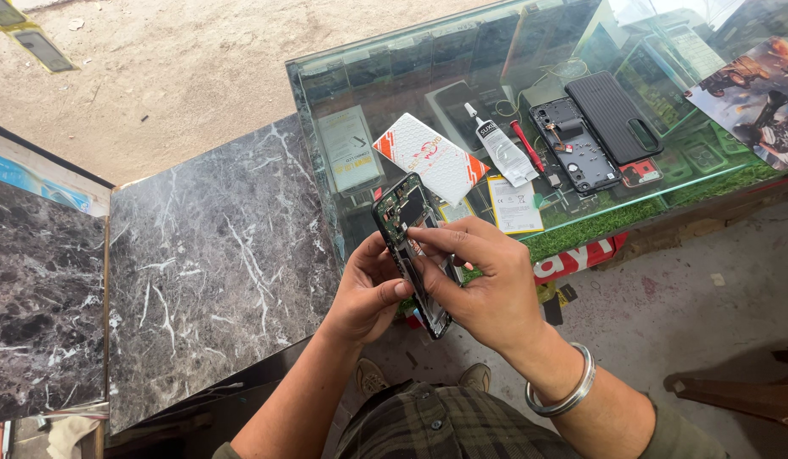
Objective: The person disassembles a smartphone at a glass counter, lifting off the back cover, disconnecting a flex cable, and handling the battery and internal frame. They then reassemble the phone, press the back cover into place, and apply adhesive tape strips to the cover while standing at the counter.
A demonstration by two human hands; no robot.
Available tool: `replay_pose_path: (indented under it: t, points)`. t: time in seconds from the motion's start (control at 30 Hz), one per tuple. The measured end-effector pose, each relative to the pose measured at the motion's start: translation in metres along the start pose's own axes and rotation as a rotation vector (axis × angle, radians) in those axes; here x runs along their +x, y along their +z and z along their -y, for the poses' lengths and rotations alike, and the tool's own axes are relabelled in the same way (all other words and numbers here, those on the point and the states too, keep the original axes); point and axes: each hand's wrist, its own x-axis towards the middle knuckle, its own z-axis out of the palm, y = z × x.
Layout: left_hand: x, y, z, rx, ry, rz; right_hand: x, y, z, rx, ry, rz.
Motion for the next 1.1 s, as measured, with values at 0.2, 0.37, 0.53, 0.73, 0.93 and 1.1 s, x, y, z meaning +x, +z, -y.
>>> replay_pose_path:
  t: [0.2, 0.37, 0.53, 0.73, 0.93, 1.1]
  points:
    - [-0.001, -0.001, 0.001, -0.002, 0.001, -0.001, 0.0, 0.001, -0.001, 0.008, 0.005, -0.008]
    - [0.0, 0.001, 0.0, 0.013, -0.001, -0.013, -0.001, 0.002, -0.003, -0.012, -0.021, 0.014]
    - [-0.001, 0.0, -0.003, -0.011, -0.01, -0.051, -0.006, 0.004, -0.008, -0.238, -0.114, 0.052]
    - [-0.004, -0.003, -0.004, -0.041, -0.091, -0.107, 0.0, 0.007, -0.028, 0.077, -0.011, 0.162]
    - [0.0, -0.006, 0.0, -0.203, -0.104, -0.032, -0.005, 0.004, -0.03, 0.048, -0.088, 0.12]
    - [0.005, -0.002, -0.009, -0.225, -0.066, 0.101, -0.025, -0.001, -0.021, -0.088, -0.197, 0.048]
